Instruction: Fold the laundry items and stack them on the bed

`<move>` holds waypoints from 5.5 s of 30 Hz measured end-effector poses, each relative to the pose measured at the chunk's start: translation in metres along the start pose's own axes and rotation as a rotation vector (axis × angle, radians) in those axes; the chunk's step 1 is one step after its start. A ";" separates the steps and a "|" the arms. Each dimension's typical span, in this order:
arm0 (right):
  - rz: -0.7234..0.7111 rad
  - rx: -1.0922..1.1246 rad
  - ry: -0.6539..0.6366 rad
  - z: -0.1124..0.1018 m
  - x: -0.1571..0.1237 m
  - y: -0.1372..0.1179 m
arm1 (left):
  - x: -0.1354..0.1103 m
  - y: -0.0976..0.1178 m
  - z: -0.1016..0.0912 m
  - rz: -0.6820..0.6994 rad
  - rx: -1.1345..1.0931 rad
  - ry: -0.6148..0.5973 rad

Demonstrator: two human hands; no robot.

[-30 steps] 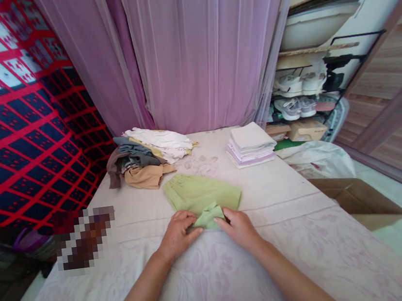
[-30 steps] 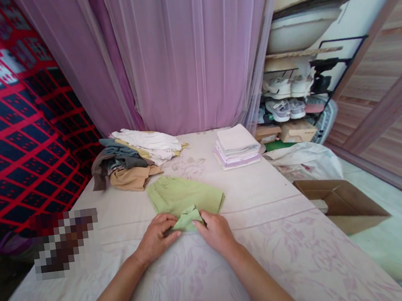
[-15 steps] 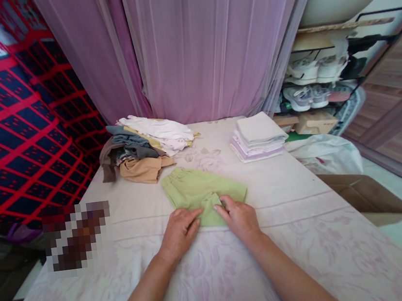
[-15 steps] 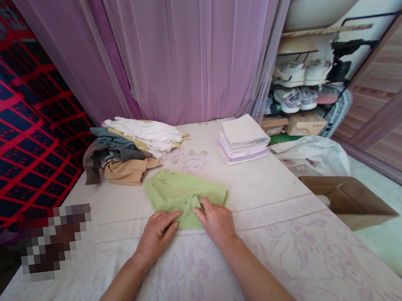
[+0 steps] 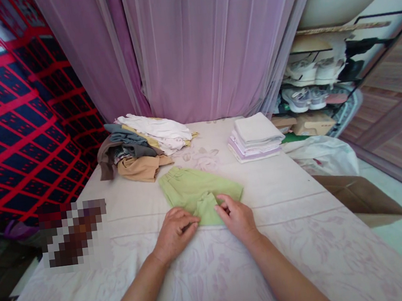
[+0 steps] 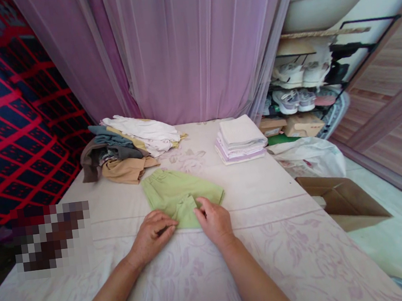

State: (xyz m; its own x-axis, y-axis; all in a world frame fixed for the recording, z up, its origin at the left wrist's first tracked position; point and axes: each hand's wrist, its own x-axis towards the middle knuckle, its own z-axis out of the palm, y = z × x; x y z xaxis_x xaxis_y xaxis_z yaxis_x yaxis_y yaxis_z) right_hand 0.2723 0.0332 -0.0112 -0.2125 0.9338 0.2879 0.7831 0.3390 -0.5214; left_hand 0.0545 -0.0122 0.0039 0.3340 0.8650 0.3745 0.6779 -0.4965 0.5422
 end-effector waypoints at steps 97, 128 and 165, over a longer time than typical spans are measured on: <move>-0.018 0.593 -0.230 -0.019 0.090 -0.012 | -0.007 0.005 -0.016 -0.641 -0.736 0.103; 0.189 0.824 0.101 -0.001 0.037 0.020 | -0.018 0.001 -0.008 -0.737 -0.851 0.117; -0.487 0.011 -0.166 -0.069 -0.016 -0.029 | -0.022 0.029 -0.028 0.035 -0.247 -0.318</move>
State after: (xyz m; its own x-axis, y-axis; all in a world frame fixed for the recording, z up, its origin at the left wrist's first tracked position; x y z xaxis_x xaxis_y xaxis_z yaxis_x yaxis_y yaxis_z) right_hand 0.2936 0.0003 0.0547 -0.6420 0.6724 0.3683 0.5637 0.7396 -0.3676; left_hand 0.0483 -0.0476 0.0319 0.5668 0.8071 0.1655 0.4972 -0.4953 0.7123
